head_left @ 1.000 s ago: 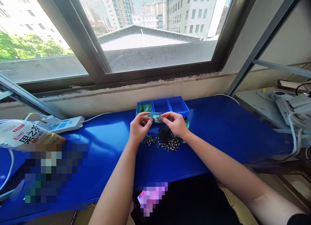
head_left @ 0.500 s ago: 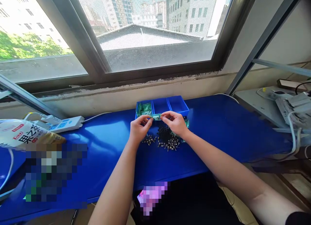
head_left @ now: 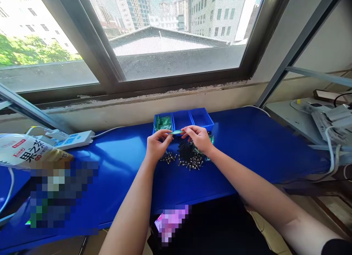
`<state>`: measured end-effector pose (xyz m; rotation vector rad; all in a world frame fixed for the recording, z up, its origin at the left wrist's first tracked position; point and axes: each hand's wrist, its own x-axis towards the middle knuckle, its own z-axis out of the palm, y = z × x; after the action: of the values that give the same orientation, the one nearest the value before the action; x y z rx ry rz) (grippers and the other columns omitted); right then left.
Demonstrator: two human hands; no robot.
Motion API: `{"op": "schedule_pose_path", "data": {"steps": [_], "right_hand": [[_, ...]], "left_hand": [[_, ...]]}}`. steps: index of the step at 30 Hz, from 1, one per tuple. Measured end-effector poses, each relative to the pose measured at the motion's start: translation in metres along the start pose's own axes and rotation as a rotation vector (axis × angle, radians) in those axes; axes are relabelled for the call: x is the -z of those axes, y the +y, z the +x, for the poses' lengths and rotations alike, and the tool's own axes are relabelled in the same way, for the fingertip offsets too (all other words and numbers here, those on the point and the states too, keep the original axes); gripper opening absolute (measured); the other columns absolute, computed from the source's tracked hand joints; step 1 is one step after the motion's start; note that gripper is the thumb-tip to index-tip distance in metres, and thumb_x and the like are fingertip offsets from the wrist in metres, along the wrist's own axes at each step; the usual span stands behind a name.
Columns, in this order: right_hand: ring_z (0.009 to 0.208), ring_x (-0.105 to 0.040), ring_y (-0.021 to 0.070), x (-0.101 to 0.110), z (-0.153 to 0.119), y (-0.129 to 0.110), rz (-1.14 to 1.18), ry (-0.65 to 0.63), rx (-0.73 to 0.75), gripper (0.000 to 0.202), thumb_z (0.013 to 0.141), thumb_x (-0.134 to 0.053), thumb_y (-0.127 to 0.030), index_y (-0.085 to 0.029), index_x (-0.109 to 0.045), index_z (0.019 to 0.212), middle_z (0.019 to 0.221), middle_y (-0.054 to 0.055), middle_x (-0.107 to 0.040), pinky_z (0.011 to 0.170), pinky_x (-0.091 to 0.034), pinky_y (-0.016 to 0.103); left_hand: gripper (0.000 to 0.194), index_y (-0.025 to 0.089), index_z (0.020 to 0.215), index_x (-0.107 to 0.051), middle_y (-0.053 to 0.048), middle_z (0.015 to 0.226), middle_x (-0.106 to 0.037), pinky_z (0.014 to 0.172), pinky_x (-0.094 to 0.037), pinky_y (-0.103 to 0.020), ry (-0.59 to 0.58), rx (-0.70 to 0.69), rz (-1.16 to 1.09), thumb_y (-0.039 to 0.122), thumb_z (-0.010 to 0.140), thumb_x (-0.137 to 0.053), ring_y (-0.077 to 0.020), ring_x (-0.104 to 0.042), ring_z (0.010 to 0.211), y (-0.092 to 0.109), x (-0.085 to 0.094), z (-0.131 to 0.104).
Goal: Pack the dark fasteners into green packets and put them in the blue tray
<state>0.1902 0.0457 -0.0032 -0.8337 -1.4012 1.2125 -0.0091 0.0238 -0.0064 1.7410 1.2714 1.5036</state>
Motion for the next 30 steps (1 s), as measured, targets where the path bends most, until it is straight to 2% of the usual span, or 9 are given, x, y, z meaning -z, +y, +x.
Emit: {"op": "schedule_pose_path", "data": {"steps": [3,7,12,19,23,28,30], "right_hand": [[0.076,-0.072,0.0202,-0.0008,0.0003,0.0028,-0.026,0.013,0.006,0.034,0.08,-0.075,-0.053,-0.021,-0.075,0.089,0.084,0.006,-0.076,0.061,-0.055,0.03],[0.075,-0.069,0.0177,-0.0014,0.0009,0.0053,-0.031,0.018,0.043,0.031,0.075,-0.081,-0.046,-0.02,-0.071,0.089,0.085,0.005,-0.075,0.072,-0.057,0.033],[0.074,-0.067,0.0163,-0.0012,0.0014,0.0052,-0.056,0.052,0.066,0.029,0.076,-0.081,-0.04,-0.02,-0.064,0.087,0.082,0.003,-0.072,0.07,-0.053,0.031],[0.08,-0.068,0.0179,-0.0017,-0.0008,0.0051,-0.089,0.041,0.049,0.031,0.08,-0.077,-0.037,-0.02,-0.067,0.104,0.089,0.005,-0.073,0.072,-0.052,0.032],[0.083,-0.069,0.0192,-0.0016,-0.0012,0.0054,-0.131,0.046,0.058,0.028,0.081,-0.075,-0.038,-0.019,-0.072,0.102,0.09,0.006,-0.074,0.075,-0.053,0.033],[0.08,-0.069,0.0188,-0.0009,0.0001,0.0064,-0.153,0.058,0.069,0.025,0.081,-0.074,-0.04,-0.019,-0.075,0.095,0.089,0.006,-0.076,0.072,-0.054,0.032],[0.079,-0.069,0.0188,-0.0008,0.0003,0.007,-0.152,0.047,0.061,0.024,0.08,-0.074,-0.04,-0.019,-0.075,0.093,0.089,0.006,-0.076,0.073,-0.054,0.032]], "left_hand": [[0.017,0.02,0.099,-0.075,-0.004,0.082,-0.077,0.066,-0.056,-0.028,0.002,-0.023,0.002,0.029,0.086,-0.07,-0.0174,-0.073,0.071,0.0008,0.0017,0.0],[0.019,0.02,0.099,-0.076,-0.005,0.088,-0.077,0.064,-0.054,-0.027,0.015,-0.034,0.02,0.027,0.09,-0.062,-0.0156,-0.07,0.072,0.0029,0.0031,-0.0005],[0.019,0.019,0.1,-0.073,-0.005,0.089,-0.078,0.065,-0.053,-0.026,0.05,-0.023,0.05,0.032,0.086,-0.07,-0.0147,-0.069,0.071,0.0018,0.0,-0.0001],[0.043,0.022,0.124,-0.065,-0.003,0.087,-0.079,0.064,-0.052,-0.026,0.051,-0.002,0.072,0.034,0.084,-0.075,-0.0142,-0.07,0.069,0.0,0.0006,0.0011],[0.03,0.019,0.106,-0.073,-0.007,0.089,-0.08,0.068,-0.054,-0.029,0.049,0.011,0.07,0.038,0.083,-0.076,-0.0183,-0.073,0.076,-0.0006,0.0007,0.0009],[0.029,0.019,0.105,-0.074,-0.006,0.087,-0.079,0.067,-0.054,-0.029,0.037,0.011,0.084,0.038,0.082,-0.077,-0.0187,-0.073,0.075,-0.0013,0.0001,0.0004],[0.022,0.02,0.097,-0.074,-0.005,0.085,-0.079,0.064,-0.053,-0.027,0.037,-0.003,0.108,0.037,0.083,-0.076,-0.0174,-0.072,0.073,-0.0011,0.0006,0.0002]]}}
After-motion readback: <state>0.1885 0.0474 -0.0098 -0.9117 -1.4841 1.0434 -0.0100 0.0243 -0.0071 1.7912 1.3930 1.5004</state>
